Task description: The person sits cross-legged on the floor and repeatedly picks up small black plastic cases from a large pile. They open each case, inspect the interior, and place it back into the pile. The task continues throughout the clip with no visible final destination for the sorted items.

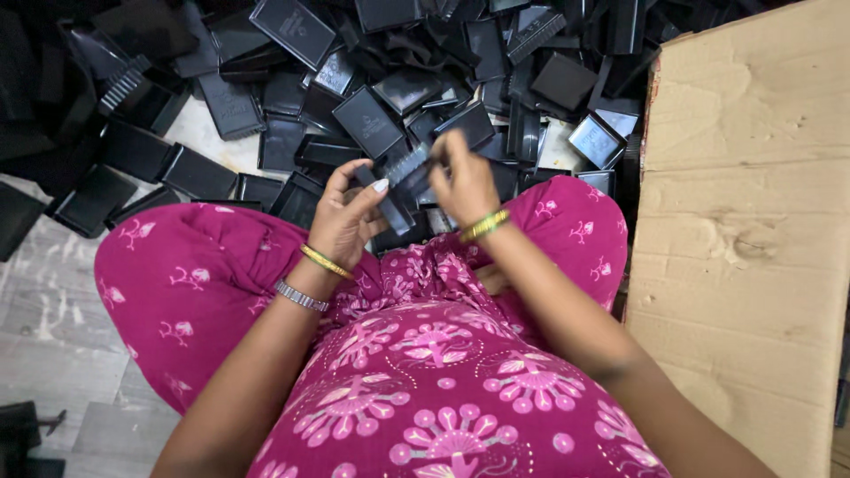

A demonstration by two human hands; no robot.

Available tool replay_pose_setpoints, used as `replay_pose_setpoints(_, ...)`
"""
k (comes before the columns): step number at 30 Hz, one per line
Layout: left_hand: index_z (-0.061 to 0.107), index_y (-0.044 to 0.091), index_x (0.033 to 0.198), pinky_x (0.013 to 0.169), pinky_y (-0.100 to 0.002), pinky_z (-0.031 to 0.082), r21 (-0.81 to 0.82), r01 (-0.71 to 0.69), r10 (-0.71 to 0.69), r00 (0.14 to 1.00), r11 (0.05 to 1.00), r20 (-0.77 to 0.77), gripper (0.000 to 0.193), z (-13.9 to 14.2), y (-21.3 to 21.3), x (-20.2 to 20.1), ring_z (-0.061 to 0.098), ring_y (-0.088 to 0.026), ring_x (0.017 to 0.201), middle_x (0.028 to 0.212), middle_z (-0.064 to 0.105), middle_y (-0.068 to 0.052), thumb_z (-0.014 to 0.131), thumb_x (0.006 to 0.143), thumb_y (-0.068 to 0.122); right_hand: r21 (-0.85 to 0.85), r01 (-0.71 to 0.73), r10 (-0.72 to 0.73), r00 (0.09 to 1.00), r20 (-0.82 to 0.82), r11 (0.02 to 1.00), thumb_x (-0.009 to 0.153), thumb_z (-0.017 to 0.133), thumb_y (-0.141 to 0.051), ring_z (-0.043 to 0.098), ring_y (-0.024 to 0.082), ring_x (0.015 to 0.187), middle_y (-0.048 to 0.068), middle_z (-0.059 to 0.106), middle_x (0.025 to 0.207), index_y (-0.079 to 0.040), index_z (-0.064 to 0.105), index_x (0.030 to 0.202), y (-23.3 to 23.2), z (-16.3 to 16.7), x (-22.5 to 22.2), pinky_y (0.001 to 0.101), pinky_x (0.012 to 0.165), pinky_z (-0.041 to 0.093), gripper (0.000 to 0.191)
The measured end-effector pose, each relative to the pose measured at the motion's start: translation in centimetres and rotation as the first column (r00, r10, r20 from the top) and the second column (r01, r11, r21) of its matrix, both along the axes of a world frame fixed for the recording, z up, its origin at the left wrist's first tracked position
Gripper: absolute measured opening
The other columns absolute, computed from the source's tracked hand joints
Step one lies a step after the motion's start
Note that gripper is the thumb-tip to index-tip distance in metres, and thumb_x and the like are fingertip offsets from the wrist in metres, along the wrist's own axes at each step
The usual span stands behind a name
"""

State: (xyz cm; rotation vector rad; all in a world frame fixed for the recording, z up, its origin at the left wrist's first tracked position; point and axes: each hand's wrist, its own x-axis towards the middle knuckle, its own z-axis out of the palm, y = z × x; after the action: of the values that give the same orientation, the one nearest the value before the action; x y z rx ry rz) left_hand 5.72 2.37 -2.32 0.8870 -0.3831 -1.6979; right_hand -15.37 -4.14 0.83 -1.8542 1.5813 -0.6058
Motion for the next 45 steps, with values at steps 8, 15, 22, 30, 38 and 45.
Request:
replay_pose_setpoints(8, 0.052, 0.01, 0.142, 0.083, -0.038, 0.058, -0.117, -0.03, 0.035, 0.999, 0.993, 0.037, 0.054, 1.6, 0.3, -1.3, 0.068, -0.02, 0.104, 0.116, 0.066, -0.011, 0.076, 0.094, 0.001, -0.128, -0.39, 0.411, 0.867, 0.282, 0.912, 0.097, 0.071, -0.013, 0.049, 0.031, 0.148, 0.02, 0.052, 0.158, -0.012, 0.041, 0.159, 6.5, 5.3, -0.2, 0.0402, 0.123, 0.038, 0.069)
replay_pose_setpoints(15, 0.051, 0.012, 0.138, 0.083, -0.045, 0.063, -0.015, -0.077, 0.077, 0.997, 0.997, 0.003, 0.049, 2.2, 1.4, -2.1, 0.071, -0.023, 0.101, 0.113, 0.067, -0.01, 0.073, 0.094, 0.008, -0.028, -0.483, 0.451, 0.792, 0.412, 0.875, 0.09, 0.07, -0.005, 0.028, 0.032, 0.158, 0.024, 0.02, 0.173, -0.012, -0.003, 0.168, 7.5, 4.3, -0.5, 0.0397, 0.126, 0.027, 0.107)
replay_pose_setpoints(22, 0.053, 0.018, 0.137, 0.077, -0.052, 0.065, 0.095, 0.018, -0.019, 1.0, 0.995, 0.006, 0.049, 3.6, 1.4, -1.4, 0.073, -0.029, 0.091, 0.112, 0.069, -0.01, 0.07, 0.091, 0.021, 0.353, -0.21, -0.167, 0.597, 0.785, 0.912, 0.096, 0.077, -0.021, 0.061, 0.015, 0.118, 0.01, 0.065, 0.131, -0.004, 0.036, 0.155, 6.1, 1.1, -1.5, 0.0336, 0.104, 0.049, 0.074)
replay_pose_setpoints(30, 0.056, 0.01, 0.131, 0.08, -0.049, 0.065, 0.093, -0.049, 0.053, 0.998, 0.995, -0.039, 0.044, 2.2, 1.4, -0.7, 0.074, -0.031, 0.091, 0.11, 0.069, -0.011, 0.073, 0.094, 0.025, 0.632, -0.394, -0.414, 0.509, 0.755, 0.668, 0.093, 0.065, -0.029, 0.062, 0.008, 0.101, -0.009, 0.064, 0.125, -0.029, 0.029, 0.158, 8.1, 2.3, -2.1, 0.0337, 0.08, 0.061, 0.074)
replay_pose_setpoints(38, 0.061, 0.006, 0.138, 0.077, -0.036, 0.066, -0.003, 0.23, -0.229, 0.967, 0.973, 0.116, 0.049, 2.2, 1.7, -2.7, 0.074, -0.018, 0.091, 0.107, 0.073, -0.006, 0.073, 0.091, 0.013, 0.361, -0.444, -0.058, 0.563, 0.824, 0.82, 0.106, 0.067, -0.024, 0.057, 0.011, 0.129, 0.005, 0.06, 0.148, 0.002, 0.038, 0.165, 6.2, 1.2, -2.6, 0.0276, 0.112, 0.046, 0.07)
replay_pose_setpoints(45, 0.055, 0.004, 0.142, 0.078, -0.033, 0.067, -0.001, 0.205, -0.202, 0.966, 0.979, 0.161, 0.055, 1.2, 1.6, -3.4, 0.075, -0.017, 0.095, 0.114, 0.072, -0.006, 0.074, 0.09, 0.005, 0.152, -0.488, 0.266, 0.681, 0.682, 0.859, 0.101, 0.07, -0.013, 0.042, 0.014, 0.144, 0.009, 0.044, 0.159, -0.002, 0.022, 0.164, 8.0, 2.0, -1.9, 0.0282, 0.12, 0.035, 0.08)
